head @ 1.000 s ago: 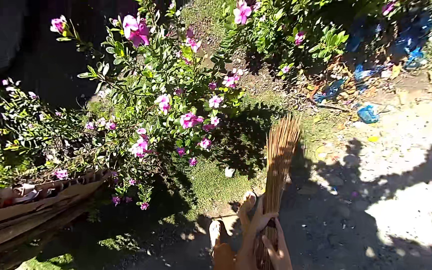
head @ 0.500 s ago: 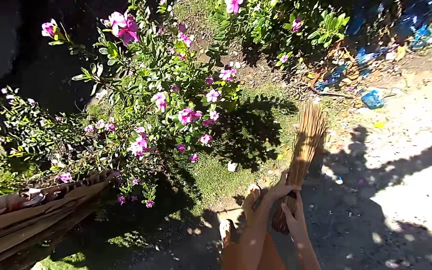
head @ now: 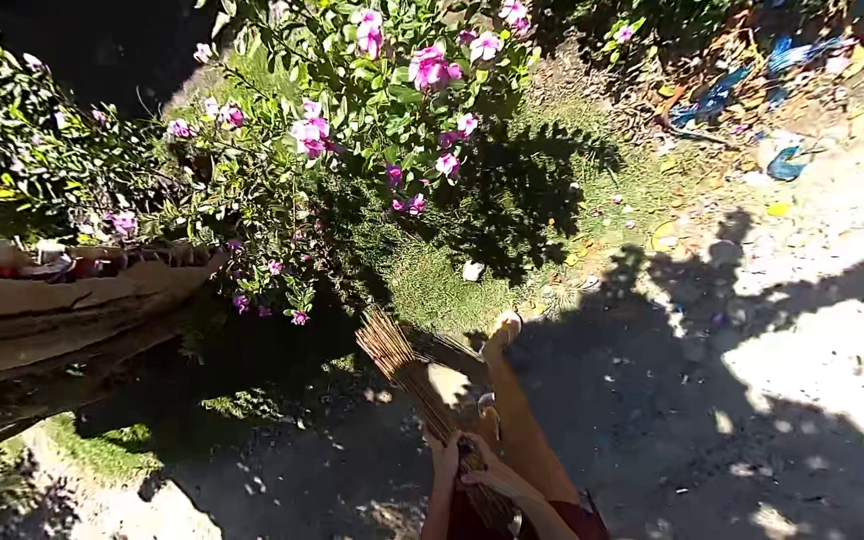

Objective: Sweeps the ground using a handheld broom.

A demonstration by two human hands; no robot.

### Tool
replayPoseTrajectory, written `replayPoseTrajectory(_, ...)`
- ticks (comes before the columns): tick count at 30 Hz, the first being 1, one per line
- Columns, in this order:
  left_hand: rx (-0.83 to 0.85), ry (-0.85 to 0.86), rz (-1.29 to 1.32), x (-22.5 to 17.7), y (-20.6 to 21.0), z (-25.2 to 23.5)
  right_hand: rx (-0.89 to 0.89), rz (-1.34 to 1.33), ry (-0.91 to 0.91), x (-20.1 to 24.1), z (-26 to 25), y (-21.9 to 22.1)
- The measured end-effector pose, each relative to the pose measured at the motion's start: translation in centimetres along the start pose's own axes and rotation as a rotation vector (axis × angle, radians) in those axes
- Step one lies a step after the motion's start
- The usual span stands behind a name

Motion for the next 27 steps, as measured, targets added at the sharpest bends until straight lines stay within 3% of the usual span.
replayPoseTrajectory(3, 0.010, -0.124, -0.060, 5.3, -0.1, -1.6, -0.067, -0.021, 0.119, -3.5, -0.8, 0.0)
replayPoseTrajectory(5, 0.231, -0.192, -0.170, 8.9, 4.1, -0.7, -0.339, -0.067, 0.046, -7.2, 2.4, -2.4)
replayPoseTrajectory(8, 0.680, -0.061, -0.331, 13.6, 14.8, 0.9, -0.788, -0.071, -0.135, -9.5, 9.5, -7.9)
replayPoseTrajectory(9, 0.795, -0.047, -0.326, 13.6, 17.1, 2.9, -0.871, -0.068, -0.139, -9.8, 11.6, -8.8)
replayPoseTrajectory(11, 0.930, -0.132, -0.340, 9.3, 18.2, 8.3, -0.978, -0.020, -0.181, -11.0, 13.8, -9.0)
replayPoseTrajectory(13, 0.855, -0.126, -0.315, 4.6, 16.5, 12.5, -1.020, 0.025, -0.269, -11.7, 14.0, -8.0)
replayPoseTrajectory(15, 1.043, 0.102, -0.232, 8.3, 13.6, 11.4, -0.987, 0.047, -0.253, -14.2, 14.0, -5.6)
replayPoseTrajectory(17, 0.853, 0.049, -0.257, 11.9, 11.0, 10.7, -0.806, 0.017, -0.204, -15.1, 14.6, -3.0)
replayPoseTrajectory(19, 0.539, 0.014, -0.321, 15.7, 7.8, 8.7, -0.575, -0.002, -0.163, -16.4, 13.8, -2.5)
replayPoseTrajectory(23, 0.088, -0.114, -0.007, 19.4, 6.1, 8.1, -0.175, -0.040, -0.018, -16.4, 11.4, -5.1)
replayPoseTrajectory(25, -0.001, -0.158, -0.027, 21.7, 8.6, 8.6, -0.106, -0.053, 0.056, -17.9, 11.7, -8.7)
replayPoseTrajectory(27, 0.115, -0.108, -0.187, 23.2, 13.7, 9.6, -0.210, -0.089, 0.083, -18.8, 14.4, -13.7)
Point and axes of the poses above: each hand's wrist, its own z-axis away from the middle knuckle, its own y-axis out of the palm, x = y × z, the point moved 5 cm from there along -z, towards the middle knuckle, and after that the axes turned 1 degree about x, right-handed, at the moved point
